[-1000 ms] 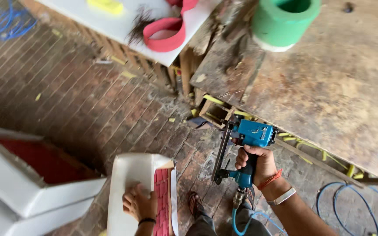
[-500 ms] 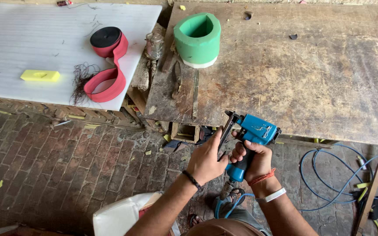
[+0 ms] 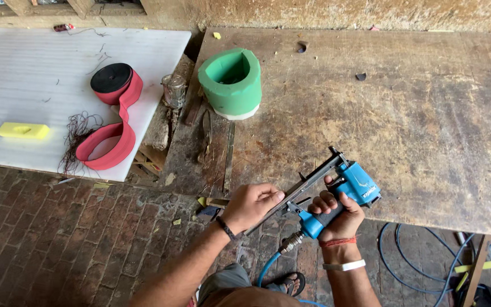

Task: The person staples white fabric over foam onto a wooden chair frame using a pneumatic nail gun, pressing the fabric taut with one hand while driving staples along the edge. They reposition the chair, pull and smooth the fabric over the sides, and continue stapling around the frame.

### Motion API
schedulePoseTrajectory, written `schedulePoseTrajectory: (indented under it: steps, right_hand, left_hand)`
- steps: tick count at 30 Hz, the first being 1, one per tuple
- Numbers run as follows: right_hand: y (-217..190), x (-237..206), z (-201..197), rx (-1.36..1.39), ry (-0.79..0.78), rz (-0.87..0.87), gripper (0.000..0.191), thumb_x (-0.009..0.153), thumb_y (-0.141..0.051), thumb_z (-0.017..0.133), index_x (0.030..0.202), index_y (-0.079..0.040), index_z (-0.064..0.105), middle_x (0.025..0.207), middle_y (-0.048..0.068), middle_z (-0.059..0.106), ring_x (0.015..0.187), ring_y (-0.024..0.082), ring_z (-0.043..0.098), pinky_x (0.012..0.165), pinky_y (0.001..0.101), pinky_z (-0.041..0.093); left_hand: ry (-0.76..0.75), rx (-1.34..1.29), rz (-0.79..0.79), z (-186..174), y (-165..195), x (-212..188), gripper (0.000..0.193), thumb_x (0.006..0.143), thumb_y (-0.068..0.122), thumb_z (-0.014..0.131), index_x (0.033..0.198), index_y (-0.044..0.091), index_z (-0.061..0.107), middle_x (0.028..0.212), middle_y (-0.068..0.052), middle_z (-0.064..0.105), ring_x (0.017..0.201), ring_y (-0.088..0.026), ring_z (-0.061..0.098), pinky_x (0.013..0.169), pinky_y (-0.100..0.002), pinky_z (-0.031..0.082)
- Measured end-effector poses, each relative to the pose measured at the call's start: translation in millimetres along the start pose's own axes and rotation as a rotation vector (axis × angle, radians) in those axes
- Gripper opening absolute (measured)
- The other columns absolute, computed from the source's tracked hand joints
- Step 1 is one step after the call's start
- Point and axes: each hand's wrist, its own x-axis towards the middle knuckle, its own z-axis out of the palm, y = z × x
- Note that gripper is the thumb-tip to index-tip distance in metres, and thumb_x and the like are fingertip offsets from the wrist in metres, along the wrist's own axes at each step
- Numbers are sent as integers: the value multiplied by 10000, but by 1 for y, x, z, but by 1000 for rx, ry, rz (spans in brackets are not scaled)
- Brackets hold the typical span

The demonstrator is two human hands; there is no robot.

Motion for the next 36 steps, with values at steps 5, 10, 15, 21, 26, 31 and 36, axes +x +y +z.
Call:
schedulePoseTrajectory:
  steps: [5,10,15,21,26,31,36]
  right_hand:
    - [2,49,-1,-10,-4,-51,508,833,-251,749,1260,-14,607,686,-40,518,604,114,488,641,296,430]
    - [18,111,6,-4,17,-115,499,859,-248,762,1272,-17,603,707,-47,519,627,107,493,663,289,429]
    - [36,171,25,-143,180,-181,533,830,-256,771,1276,-16,605,706,-48,519,618,102,480,655,283,409]
    - [66,209,39,-138,209,-191,582,826,-283,785,1295,-2,584,702,-42,484,622,106,456,661,296,403]
    - [81,214,36,-167,276,-230,608,816,-292,784,1298,16,577,694,-49,466,607,103,442,638,295,389]
    - [81,211,30,-166,294,-231,618,800,-292,785,1285,24,568,687,-38,471,609,115,450,633,308,399]
    - [83,204,27,-135,297,-199,619,785,-274,783,1275,33,564,666,-29,470,616,125,457,632,323,415]
  left_hand:
    - [-66,-173,58,-50,-62,62,287,988,384,655,968,127,781,839,-1,797,699,-86,739,640,-283,593]
    - [16,-126,-181,-123,-132,171,239,961,349,635,1081,179,753,1009,-51,787,785,-161,721,681,-342,610]
    - [228,23,-38,-206,-186,305,169,953,262,700,1072,159,763,1094,-55,782,1000,-183,758,866,-376,634]
    - [173,496,71,-232,-213,435,228,828,152,753,1045,84,777,1061,-167,762,996,-350,722,865,-448,581]
    - [-31,734,-133,-203,-235,493,172,900,76,655,1013,40,779,1076,-239,733,1021,-403,706,881,-473,592]
    - [82,790,-85,-189,-245,501,174,964,79,625,994,44,792,1077,-235,751,1003,-412,728,869,-497,598]
    - [28,592,-115,-208,-224,481,248,807,198,800,1020,86,739,1008,-166,765,955,-333,734,849,-436,592]
